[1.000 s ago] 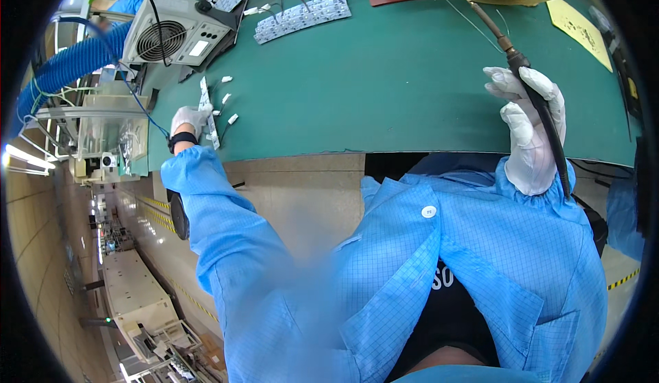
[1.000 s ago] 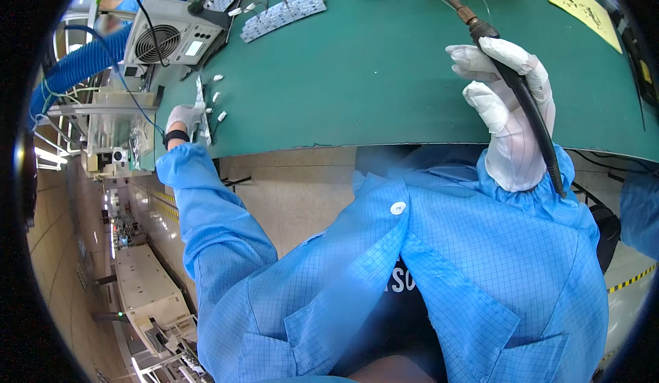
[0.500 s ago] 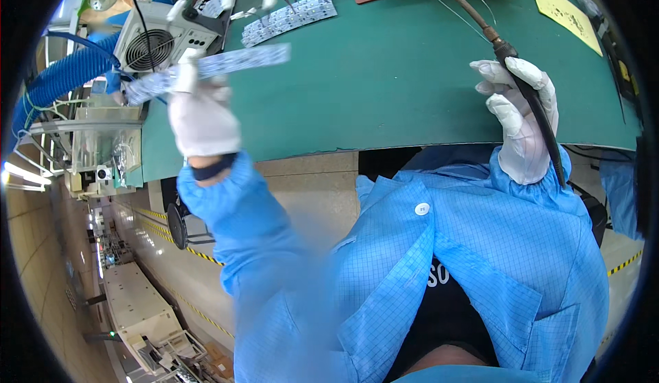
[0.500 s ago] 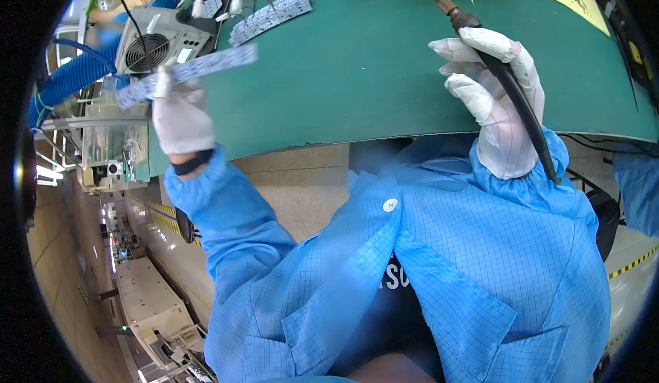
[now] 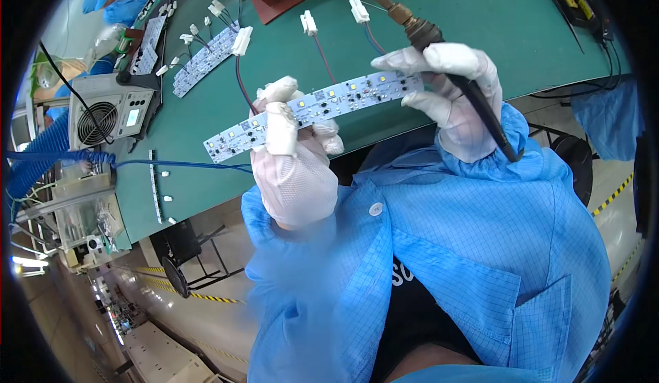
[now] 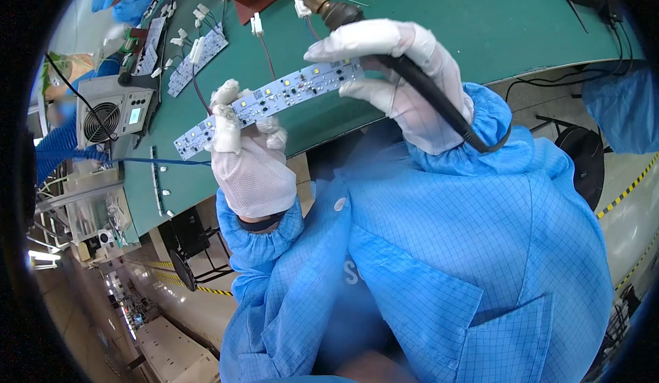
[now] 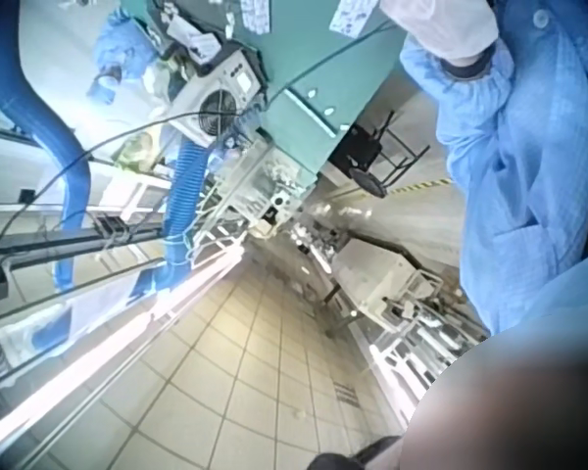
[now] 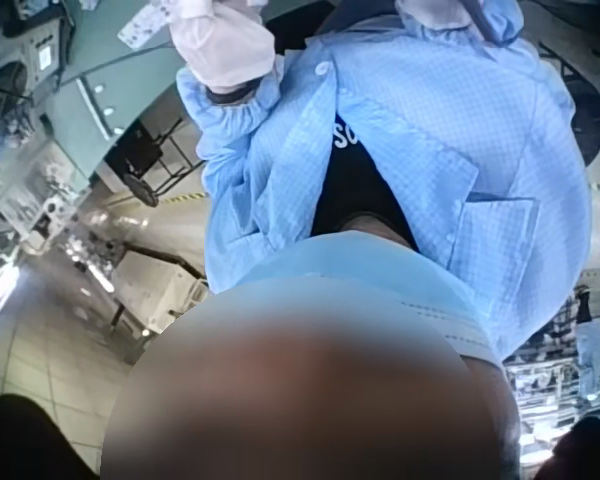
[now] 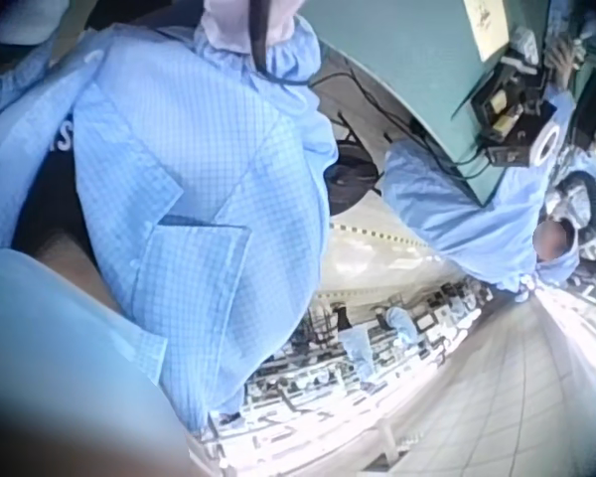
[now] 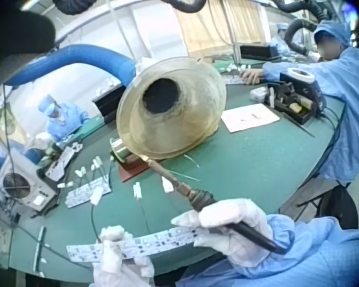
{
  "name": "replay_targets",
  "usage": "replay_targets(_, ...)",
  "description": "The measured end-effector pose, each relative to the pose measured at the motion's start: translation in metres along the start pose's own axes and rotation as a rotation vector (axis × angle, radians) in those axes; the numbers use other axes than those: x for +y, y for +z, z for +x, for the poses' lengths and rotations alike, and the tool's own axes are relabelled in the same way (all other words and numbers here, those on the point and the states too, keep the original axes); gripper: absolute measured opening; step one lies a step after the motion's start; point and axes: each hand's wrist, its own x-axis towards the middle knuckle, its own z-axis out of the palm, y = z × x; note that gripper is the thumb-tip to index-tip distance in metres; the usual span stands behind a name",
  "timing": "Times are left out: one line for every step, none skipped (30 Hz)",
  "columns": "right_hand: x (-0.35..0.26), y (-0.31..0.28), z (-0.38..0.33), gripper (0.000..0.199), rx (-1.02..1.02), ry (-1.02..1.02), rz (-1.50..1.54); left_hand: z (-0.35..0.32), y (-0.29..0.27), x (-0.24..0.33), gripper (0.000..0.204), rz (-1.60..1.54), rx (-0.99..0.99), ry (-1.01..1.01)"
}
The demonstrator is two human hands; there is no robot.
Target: Soldering electronic components onto a printed circuit board using a soldering iron.
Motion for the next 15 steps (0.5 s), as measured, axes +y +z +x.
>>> replay_targets(0.004,-0.002,0.0,0.041,0.037,-0.06,0.018,0.002,-0.001,-0.002,0.036,0.0,-0.002,-0.003)
replay_targets(0.002,-0.003,-0.002,0.044,0.063,-0.03,0.012,0.004,-0.006,-0.004,0.044,0.145,-0.095,0.067)
replay_targets(0.001,-0.005,-0.002,0.044,0.076,-0.012,0.025,0.007,-0.012,-0.005,0.051,0.29,-0.187,0.136)
replay_targets(0.001,-0.007,-0.002,0.045,0.092,0.004,0.043,0.011,-0.025,-0.003,0.051,0.298,-0.183,0.136)
replay_targets(0.001,-0.006,0.0,0.045,0.086,0.006,0.059,0.015,-0.043,0.005,0.045,0.588,-0.243,0.243)
replay_targets(0.001,-0.004,0.002,0.045,0.095,0.009,0.045,0.016,-0.056,0.011,0.046,0.88,-0.3,0.345)
replay_targets(-0.001,-0.005,0.0,0.045,0.108,0.006,0.011,0.014,-0.056,0.015,0.052,0.782,-0.16,0.281)
replay_targets(-0.001,-0.005,-0.001,0.045,0.106,0.003,0.006,0.011,-0.054,0.017,0.052,0.777,-0.162,0.285)
replay_targets(-0.001,-0.006,-0.003,0.045,0.105,-0.014,-0.018,0.009,-0.052,0.018,0.052,0.603,-0.112,0.35)
replay_targets(0.0,-0.004,-0.001,0.045,0.098,-0.022,-0.02,0.005,-0.052,0.022,0.051,0.442,-0.042,0.413)
replay_targets(-0.002,-0.002,0.0,0.046,0.106,0.006,0.001,0.004,-0.058,0.021,0.05,0.377,0.0,0.433)
replay_targets(-0.002,-0.002,0.0,0.046,0.099,0.008,0.013,0.006,-0.063,0.02,0.05,0.383,0.012,0.438)
replay_targets(-0.001,-0.004,0.0,0.048,0.071,0.014,-0.048,0.011,-0.069,0.018,0.049,0.524,0.015,0.558)
replay_targets(0.0,-0.005,0.0,0.051,0.043,0.017,-0.11,0.013,-0.073,0.017,0.052,0.666,0.016,0.677)
replay_targets(0.001,-0.004,0.001,0.051,0.037,0.016,-0.103,0.013,-0.076,0.016,0.042,0.739,0.012,0.709)
